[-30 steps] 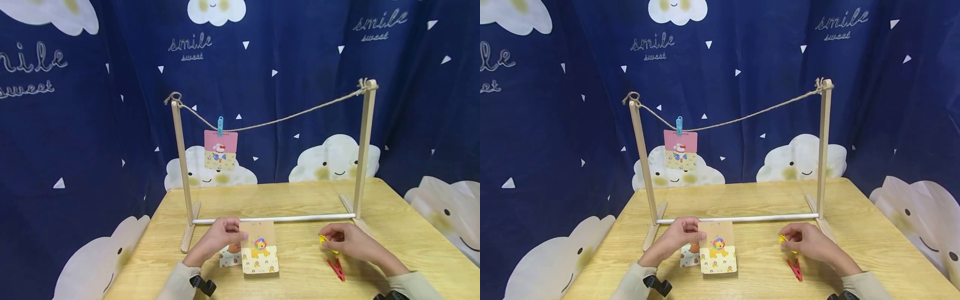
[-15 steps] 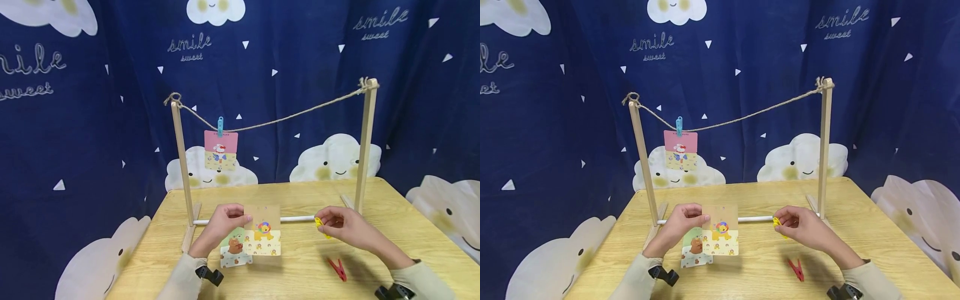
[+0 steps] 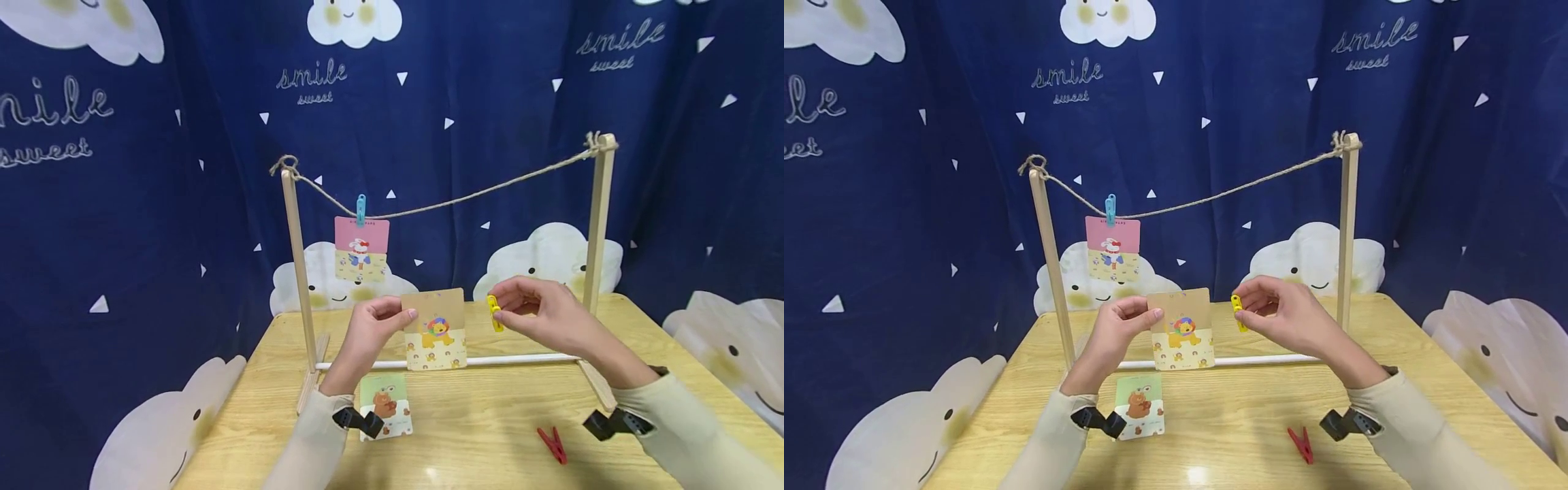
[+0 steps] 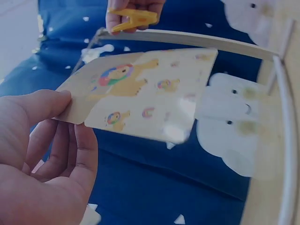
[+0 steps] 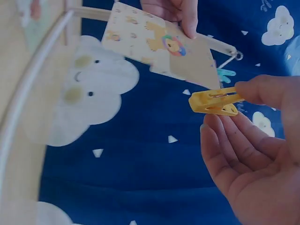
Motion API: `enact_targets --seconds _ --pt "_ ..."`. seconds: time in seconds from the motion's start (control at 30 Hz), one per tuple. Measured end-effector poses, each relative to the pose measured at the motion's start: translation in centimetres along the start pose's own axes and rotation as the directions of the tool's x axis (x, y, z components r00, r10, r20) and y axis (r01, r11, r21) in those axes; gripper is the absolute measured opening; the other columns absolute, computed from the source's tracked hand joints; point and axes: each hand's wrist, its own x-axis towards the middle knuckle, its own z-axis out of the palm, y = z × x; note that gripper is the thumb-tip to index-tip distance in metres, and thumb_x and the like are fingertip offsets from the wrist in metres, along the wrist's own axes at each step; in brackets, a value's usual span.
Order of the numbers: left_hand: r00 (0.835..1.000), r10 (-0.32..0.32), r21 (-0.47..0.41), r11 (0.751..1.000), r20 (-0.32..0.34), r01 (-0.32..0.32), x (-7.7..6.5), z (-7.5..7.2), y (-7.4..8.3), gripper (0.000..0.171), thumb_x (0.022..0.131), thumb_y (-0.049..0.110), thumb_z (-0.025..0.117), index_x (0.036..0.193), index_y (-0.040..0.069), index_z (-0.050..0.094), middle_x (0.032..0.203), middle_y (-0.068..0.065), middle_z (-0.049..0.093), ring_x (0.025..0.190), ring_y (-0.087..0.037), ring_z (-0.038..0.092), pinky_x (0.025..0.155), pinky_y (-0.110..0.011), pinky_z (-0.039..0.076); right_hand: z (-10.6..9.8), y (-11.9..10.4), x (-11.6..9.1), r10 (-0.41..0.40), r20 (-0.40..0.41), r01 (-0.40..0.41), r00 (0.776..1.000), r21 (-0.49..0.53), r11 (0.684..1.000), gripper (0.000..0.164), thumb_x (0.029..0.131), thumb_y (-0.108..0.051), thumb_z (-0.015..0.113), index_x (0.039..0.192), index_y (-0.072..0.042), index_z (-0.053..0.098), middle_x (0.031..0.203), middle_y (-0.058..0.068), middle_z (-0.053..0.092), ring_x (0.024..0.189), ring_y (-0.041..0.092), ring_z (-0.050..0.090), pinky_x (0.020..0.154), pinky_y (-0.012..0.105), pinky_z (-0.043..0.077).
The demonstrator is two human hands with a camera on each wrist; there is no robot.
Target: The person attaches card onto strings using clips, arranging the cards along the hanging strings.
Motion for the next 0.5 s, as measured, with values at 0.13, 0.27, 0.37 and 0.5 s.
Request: enact_targets --seconds 0.13,0.27,0.37,0.5 --pt "0.999 0.041 -0.077 0.996 -0.025 -0.043 1.0 0.3 1.2 0.018 0.092 0.018 0.08 0.098 0.001 0.076 0.083 0.0 0.064 0.083 -0.016 0.056 0.077 -0.029 0.049 -0.9 -1.7 1.5 0.002 -0.036 -0.003 0.999 -0.03 1.0 0.026 0.094 -0.021 0.078 0.118 -0.013 0.07 0.099 0.0 0.075 0.09 0.016 0.07 0.079 0.02 0.056" --pt "0.997 0.055 -0.134 0.989 -0.047 -0.061 2.4 0.5 2.1 0.021 0.093 0.014 0.079 0.108 -0.001 0.077 0.092 0.0 0.071 0.088 -0.016 0.062 0.082 -0.03 0.054 -1.4 -3.1 2.9 -0.01 -0.073 0.007 0.997 -0.034 0.999 0.028 0.095 -0.026 0.077 0.119 -0.014 0.069 0.103 0.001 0.075 0.093 0.017 0.07 0.08 0.019 0.055" --pt "0.996 0.06 -0.163 0.984 -0.067 -0.07 3.7 0.5 2.8 0.023 0.094 0.011 0.078 0.113 -0.002 0.076 0.094 -0.001 0.074 0.089 -0.015 0.065 0.085 -0.029 0.056 -1.8 -4.0 4.3 -0.032 -0.107 0.03 0.994 -0.019 0.999 0.027 0.096 -0.027 0.076 0.119 -0.014 0.07 0.104 0.001 0.075 0.093 0.017 0.071 0.079 0.019 0.055" --pt "0.99 0.061 -0.17 0.982 -0.129 -0.082 5.6 0.4 3.6 0.025 0.093 0.009 0.078 0.114 -0.004 0.075 0.094 -0.001 0.076 0.088 -0.014 0.069 0.086 -0.029 0.058 -2.4 -4.9 6.8 -0.055 -0.177 0.054 0.983 -0.009 0.998 0.025 0.096 -0.026 0.076 0.118 -0.015 0.071 0.104 0.001 0.076 0.092 0.016 0.071 0.078 0.02 0.055"
